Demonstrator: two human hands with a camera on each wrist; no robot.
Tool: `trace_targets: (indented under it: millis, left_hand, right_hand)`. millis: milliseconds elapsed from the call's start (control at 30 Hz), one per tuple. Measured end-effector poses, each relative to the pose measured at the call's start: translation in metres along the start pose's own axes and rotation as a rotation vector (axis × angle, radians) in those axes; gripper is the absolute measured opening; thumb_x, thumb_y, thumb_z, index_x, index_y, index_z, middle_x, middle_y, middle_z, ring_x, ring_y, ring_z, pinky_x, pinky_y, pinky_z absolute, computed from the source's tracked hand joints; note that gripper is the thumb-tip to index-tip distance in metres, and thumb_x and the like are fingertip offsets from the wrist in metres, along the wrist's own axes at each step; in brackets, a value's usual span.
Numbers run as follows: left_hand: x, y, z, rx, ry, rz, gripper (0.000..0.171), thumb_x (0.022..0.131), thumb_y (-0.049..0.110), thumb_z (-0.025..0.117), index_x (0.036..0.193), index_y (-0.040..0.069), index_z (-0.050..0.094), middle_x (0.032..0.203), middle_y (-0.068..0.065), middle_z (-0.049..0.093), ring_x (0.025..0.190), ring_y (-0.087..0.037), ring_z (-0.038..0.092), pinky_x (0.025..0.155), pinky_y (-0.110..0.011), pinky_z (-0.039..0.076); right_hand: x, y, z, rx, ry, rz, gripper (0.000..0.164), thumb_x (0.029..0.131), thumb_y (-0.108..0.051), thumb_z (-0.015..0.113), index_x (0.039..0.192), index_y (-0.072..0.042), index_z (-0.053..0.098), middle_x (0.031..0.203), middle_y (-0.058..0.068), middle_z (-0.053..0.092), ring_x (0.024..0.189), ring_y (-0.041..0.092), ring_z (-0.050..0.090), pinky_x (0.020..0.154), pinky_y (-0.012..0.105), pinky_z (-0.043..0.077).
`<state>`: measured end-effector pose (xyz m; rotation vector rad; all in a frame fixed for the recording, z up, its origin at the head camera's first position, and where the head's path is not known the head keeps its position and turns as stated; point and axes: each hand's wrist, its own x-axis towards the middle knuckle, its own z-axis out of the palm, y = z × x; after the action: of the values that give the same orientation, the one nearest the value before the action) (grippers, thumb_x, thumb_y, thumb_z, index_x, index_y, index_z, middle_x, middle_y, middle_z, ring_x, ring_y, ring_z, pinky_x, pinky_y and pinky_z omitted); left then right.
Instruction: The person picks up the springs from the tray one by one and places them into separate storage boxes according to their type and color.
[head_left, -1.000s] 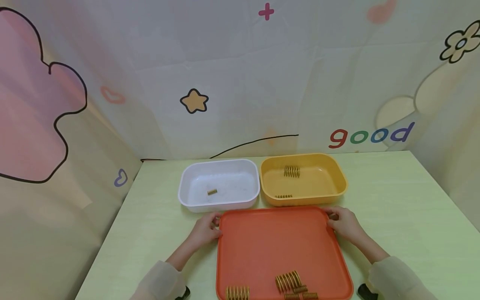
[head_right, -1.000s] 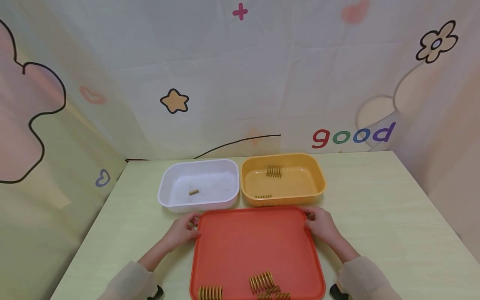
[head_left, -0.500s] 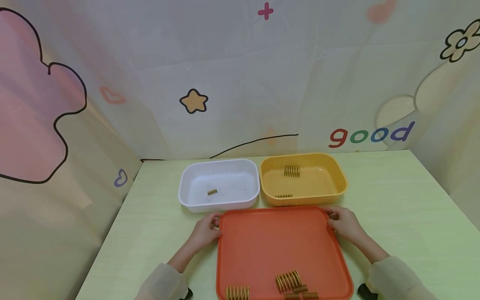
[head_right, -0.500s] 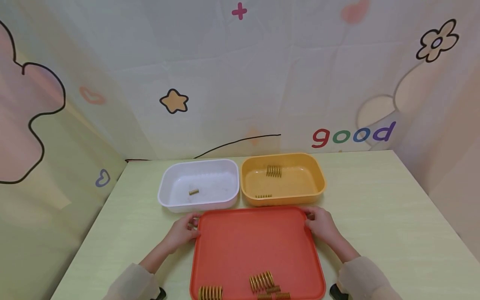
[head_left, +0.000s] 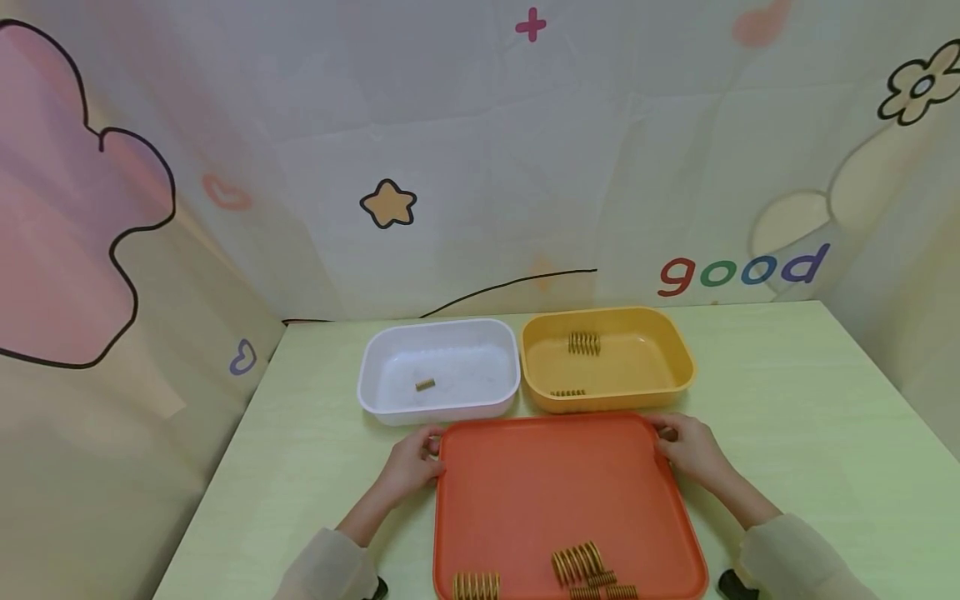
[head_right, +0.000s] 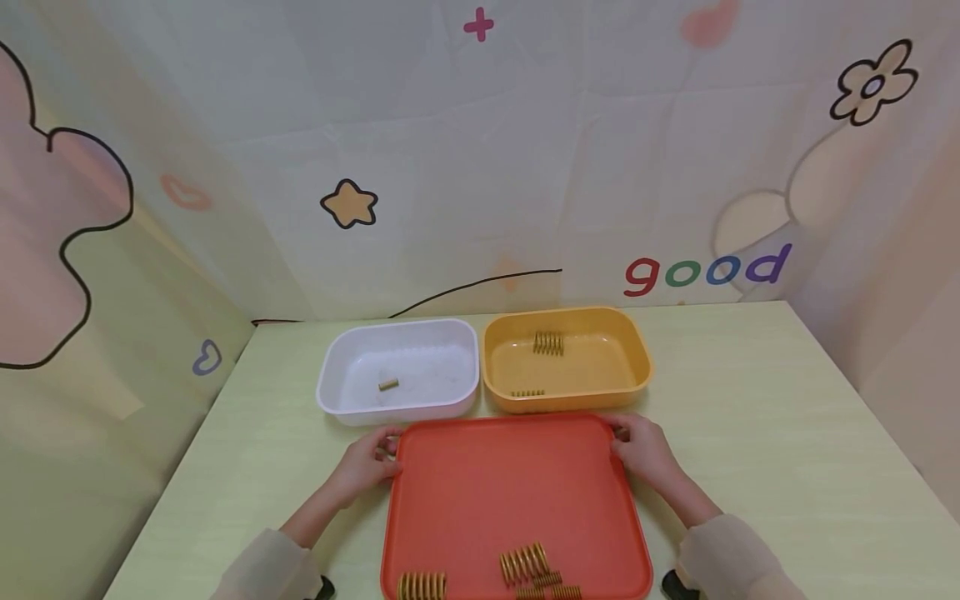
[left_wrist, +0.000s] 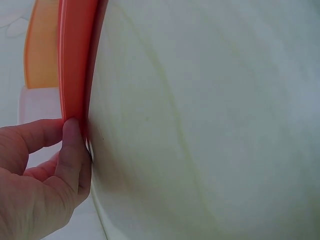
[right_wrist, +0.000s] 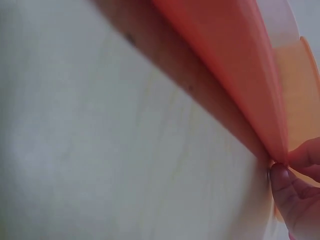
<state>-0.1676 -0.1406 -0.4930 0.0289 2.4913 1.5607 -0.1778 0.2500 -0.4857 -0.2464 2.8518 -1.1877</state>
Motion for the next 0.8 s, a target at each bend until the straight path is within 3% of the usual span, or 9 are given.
trace_targets:
  millis: [533,800]
  left_hand:
    - [-0.002,0.006,0.001,0.039,0.026,0.020,0.046,0.065,-0.015,0.056,0.109,-0.003,0.053,0.080,-0.010,0.047,0.055,-0.010,0.044,0.046,-0.025,0.047]
    - [-0.002,0.005,0.002,0.021,0.024,0.019,0.047,0.065,-0.016,0.055,0.110,-0.004,0.053,0.080,-0.010,0.047,0.055,-0.010,0.045,0.047,-0.027,0.049]
  right_hand:
    - [-0.005,-0.008,-0.010,-0.009,0.017,-0.043,0.032,0.076,0.004,0.053,0.107,0.006,0.058,0.104,0.023,0.058,0.078,0.026,0.060,0.054,0.021,0.045]
    - [-0.008,-0.012,-0.013,0.018,-0.040,-0.051,0.031,0.077,0.003,0.054,0.107,0.006,0.059,0.103,0.021,0.060,0.084,0.029,0.059,0.057,0.021,0.048]
